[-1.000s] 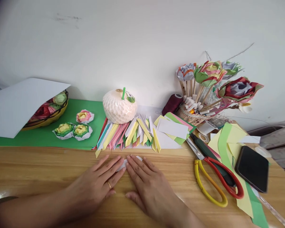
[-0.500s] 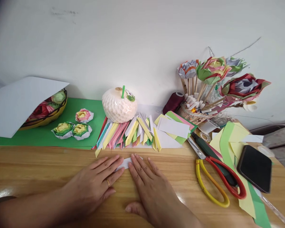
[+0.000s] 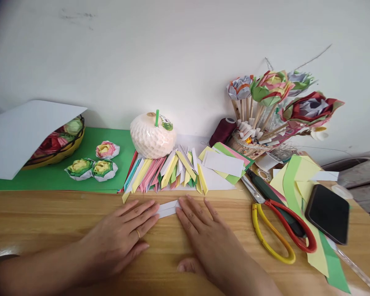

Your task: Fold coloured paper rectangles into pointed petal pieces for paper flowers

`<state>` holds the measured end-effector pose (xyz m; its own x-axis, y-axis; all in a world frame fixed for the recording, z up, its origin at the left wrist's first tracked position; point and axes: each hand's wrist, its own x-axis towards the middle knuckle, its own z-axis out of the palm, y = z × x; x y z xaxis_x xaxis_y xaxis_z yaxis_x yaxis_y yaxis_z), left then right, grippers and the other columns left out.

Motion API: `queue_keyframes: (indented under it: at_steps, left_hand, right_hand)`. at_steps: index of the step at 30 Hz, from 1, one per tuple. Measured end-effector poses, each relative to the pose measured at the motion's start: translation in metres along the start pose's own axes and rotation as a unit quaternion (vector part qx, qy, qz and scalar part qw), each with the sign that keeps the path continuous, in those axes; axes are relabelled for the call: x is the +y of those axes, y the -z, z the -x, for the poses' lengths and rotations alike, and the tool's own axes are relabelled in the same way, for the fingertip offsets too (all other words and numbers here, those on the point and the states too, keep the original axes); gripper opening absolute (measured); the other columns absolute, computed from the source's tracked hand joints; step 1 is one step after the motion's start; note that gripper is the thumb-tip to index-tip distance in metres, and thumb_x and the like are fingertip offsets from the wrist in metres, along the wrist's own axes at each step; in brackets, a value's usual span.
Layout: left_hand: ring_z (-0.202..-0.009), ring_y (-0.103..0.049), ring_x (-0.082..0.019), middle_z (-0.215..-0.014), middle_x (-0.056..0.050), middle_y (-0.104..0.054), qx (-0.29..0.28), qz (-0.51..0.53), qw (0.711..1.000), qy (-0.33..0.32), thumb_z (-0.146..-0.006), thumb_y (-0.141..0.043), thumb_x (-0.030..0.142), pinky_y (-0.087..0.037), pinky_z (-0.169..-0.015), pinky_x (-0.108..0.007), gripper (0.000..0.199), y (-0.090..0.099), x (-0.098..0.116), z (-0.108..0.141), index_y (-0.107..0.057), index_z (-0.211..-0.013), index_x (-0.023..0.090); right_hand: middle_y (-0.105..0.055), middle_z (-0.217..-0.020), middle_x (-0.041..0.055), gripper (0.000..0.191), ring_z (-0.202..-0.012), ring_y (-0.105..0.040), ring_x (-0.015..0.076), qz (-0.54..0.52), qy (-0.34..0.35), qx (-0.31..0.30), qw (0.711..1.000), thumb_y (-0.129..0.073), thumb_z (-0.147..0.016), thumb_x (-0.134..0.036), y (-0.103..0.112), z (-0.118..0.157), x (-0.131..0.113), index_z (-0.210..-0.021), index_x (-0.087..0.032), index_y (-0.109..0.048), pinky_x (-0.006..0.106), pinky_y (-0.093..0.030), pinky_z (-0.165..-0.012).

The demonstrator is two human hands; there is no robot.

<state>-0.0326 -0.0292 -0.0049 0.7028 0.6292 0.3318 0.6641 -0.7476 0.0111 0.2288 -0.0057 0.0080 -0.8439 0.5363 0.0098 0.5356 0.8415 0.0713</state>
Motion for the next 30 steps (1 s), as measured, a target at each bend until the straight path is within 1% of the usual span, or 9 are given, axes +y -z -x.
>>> queue_keyframes:
  at_steps: [5, 11, 16, 19, 22, 24, 26, 28, 30]
  left_hand:
    - [-0.122, -0.049, -0.027, -0.131, -0.013, -0.053, -0.023, -0.008, 0.999, -0.027, -0.097, -0.036, 0.028, -0.035, -0.099, -0.04, 0.037, 0.001, -0.003, 0.0, -0.054, -0.123, 0.009]
    - [-0.126, -0.045, -0.026, -0.136, -0.012, -0.048, -0.066, 0.004, 0.997, -0.034, -0.093, -0.04, 0.021, -0.03, -0.103, -0.04, 0.039, 0.002, -0.009, 0.003, -0.048, -0.129, 0.009]
    - [-0.132, -0.036, -0.025, -0.142, -0.01, -0.041, -0.149, 0.044, 0.985, -0.076, -0.087, -0.045, 0.015, -0.02, -0.11, -0.041, 0.046, 0.016, -0.025, -0.002, -0.044, -0.132, 0.012]
    - [-0.133, -0.035, -0.024, -0.139, -0.011, -0.045, -0.156, 0.072, 0.981, -0.091, -0.087, -0.046, 0.017, -0.018, -0.111, -0.041, 0.045, 0.027, -0.032, -0.005, -0.046, -0.132, 0.012]
    - [-0.132, -0.036, -0.022, -0.133, -0.007, -0.052, -0.13, 0.096, 0.984, -0.072, -0.092, -0.045, 0.022, -0.019, -0.111, -0.039, 0.035, 0.032, -0.034, -0.007, -0.054, -0.125, 0.017]
    - [-0.131, -0.038, -0.022, -0.129, -0.003, -0.057, -0.101, 0.109, 0.988, -0.053, -0.094, -0.044, 0.026, -0.019, -0.111, -0.039, 0.029, 0.031, -0.033, -0.008, -0.06, -0.117, 0.019]
    - [-0.129, -0.04, -0.024, -0.123, -0.003, -0.061, -0.067, 0.115, 0.99, -0.05, -0.093, -0.047, 0.028, -0.02, -0.111, -0.042, 0.025, 0.027, -0.03, -0.008, -0.064, -0.109, 0.019]
    - [-0.126, -0.044, -0.025, -0.117, -0.002, -0.065, -0.022, 0.115, 0.992, -0.049, -0.092, -0.049, 0.028, -0.022, -0.11, -0.043, 0.022, 0.02, -0.028, -0.008, -0.065, -0.104, 0.018]
    - [-0.122, -0.048, -0.023, -0.111, -0.001, -0.068, 0.019, 0.104, 0.993, -0.055, -0.092, -0.049, 0.023, -0.024, -0.11, -0.044, 0.019, 0.012, -0.026, -0.007, -0.065, -0.102, 0.017]
  right_hand:
    - [-0.027, -0.149, 0.0114, 0.098, -0.138, -0.018, 0.0333, -0.051, -0.011, -0.026, 0.998, -0.061, -0.075, -0.059, 0.002, 0.003, 0.008, -0.147, -0.017, -0.01, 0.056, -0.027, -0.106]
    - [-0.023, -0.151, 0.0085, 0.099, -0.138, -0.017, 0.0348, -0.103, -0.014, -0.081, 0.991, -0.063, -0.072, -0.061, 0.007, 0.003, 0.019, -0.147, -0.025, -0.01, 0.061, -0.022, -0.105]
    - [-0.021, -0.151, 0.0077, 0.093, -0.138, -0.017, 0.0329, -0.137, -0.027, -0.107, 0.984, -0.062, -0.075, -0.059, 0.012, 0.003, 0.02, -0.147, -0.028, -0.012, 0.061, -0.014, -0.108]
    - [-0.023, -0.151, 0.0084, 0.09, -0.139, -0.017, 0.0319, -0.145, -0.029, -0.096, 0.984, -0.061, -0.076, -0.06, 0.012, 0.003, 0.019, -0.146, -0.027, -0.015, 0.059, -0.013, -0.109]
    - [-0.03, -0.148, 0.0092, 0.079, -0.137, -0.023, 0.0315, -0.138, -0.025, -0.075, 0.987, -0.061, -0.08, -0.051, 0.014, 0.001, 0.02, -0.145, -0.025, -0.024, 0.061, -0.016, -0.108]
    - [-0.041, -0.143, 0.0083, 0.057, -0.133, -0.033, 0.0291, -0.129, -0.028, -0.035, 0.991, -0.057, -0.086, -0.039, 0.017, -0.002, 0.021, -0.138, -0.026, -0.039, 0.061, -0.02, -0.107]
    - [-0.052, -0.134, 0.0087, 0.031, -0.126, -0.045, 0.0263, -0.118, -0.042, 0.035, 0.991, -0.05, -0.09, -0.027, 0.02, -0.007, 0.021, -0.121, -0.025, -0.056, 0.059, -0.025, -0.105]
    - [-0.059, -0.125, 0.0114, 0.021, -0.116, -0.053, 0.0239, -0.122, -0.055, 0.108, 0.985, -0.046, -0.092, -0.019, 0.023, -0.015, 0.017, -0.104, -0.021, -0.063, 0.053, -0.035, -0.101]
    - [-0.062, -0.115, 0.0125, 0.019, -0.106, -0.057, 0.0216, -0.145, -0.042, 0.146, 0.978, -0.046, -0.092, -0.018, 0.023, -0.023, 0.011, -0.102, -0.018, -0.062, 0.042, -0.045, -0.091]
